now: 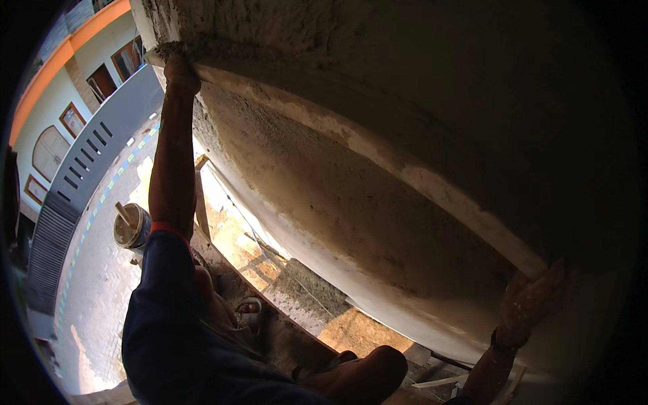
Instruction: The person applies wet plaster from a bucket onto a wall using a trowel and then smooths the surface with a long wooden board.
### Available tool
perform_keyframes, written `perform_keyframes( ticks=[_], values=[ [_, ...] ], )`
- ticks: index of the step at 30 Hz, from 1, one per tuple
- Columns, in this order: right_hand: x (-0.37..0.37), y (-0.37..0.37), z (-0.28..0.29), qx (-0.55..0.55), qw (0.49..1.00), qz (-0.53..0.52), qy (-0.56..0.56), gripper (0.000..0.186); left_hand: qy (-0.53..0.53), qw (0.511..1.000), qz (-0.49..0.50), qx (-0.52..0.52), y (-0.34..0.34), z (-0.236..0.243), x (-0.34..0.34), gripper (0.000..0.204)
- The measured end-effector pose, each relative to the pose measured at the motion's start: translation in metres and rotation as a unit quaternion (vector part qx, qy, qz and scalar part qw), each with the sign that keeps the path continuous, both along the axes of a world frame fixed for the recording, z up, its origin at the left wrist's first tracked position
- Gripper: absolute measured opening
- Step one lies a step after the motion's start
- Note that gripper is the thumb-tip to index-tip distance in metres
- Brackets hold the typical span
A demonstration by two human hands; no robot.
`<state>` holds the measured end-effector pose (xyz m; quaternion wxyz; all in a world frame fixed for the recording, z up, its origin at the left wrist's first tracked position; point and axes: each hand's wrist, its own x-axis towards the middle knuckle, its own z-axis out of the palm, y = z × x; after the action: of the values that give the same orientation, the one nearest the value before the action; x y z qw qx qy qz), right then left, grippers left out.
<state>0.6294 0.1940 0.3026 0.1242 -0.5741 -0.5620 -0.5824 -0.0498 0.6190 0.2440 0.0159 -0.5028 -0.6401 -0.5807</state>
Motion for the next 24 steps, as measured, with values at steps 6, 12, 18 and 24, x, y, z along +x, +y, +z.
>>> perform_keyframes(
  ticks=[6,12,18,24],
  values=[
    [-0.015,0.029,0.013,0.010,0.999,0.042,0.031,0.052,0.068,0.996,-0.061,-0.020,0.020,0.062,-0.110,0.062],
    [0.019,-0.015,0.027,-0.061,0.991,0.040,0.113,0.049,0.296,0.925,0.104,-0.215,-0.063,0.069,0.054,0.075],
    [0.164,-0.065,-0.005,-0.035,0.996,0.001,0.084,0.053,-0.029,0.986,-0.166,-0.007,-0.103,0.070,0.162,0.048],
    [0.209,-0.121,0.005,-0.017,1.000,-0.013,-0.002,0.057,-0.284,0.858,-0.418,0.092,-0.164,0.072,0.203,0.040]
  ],
)
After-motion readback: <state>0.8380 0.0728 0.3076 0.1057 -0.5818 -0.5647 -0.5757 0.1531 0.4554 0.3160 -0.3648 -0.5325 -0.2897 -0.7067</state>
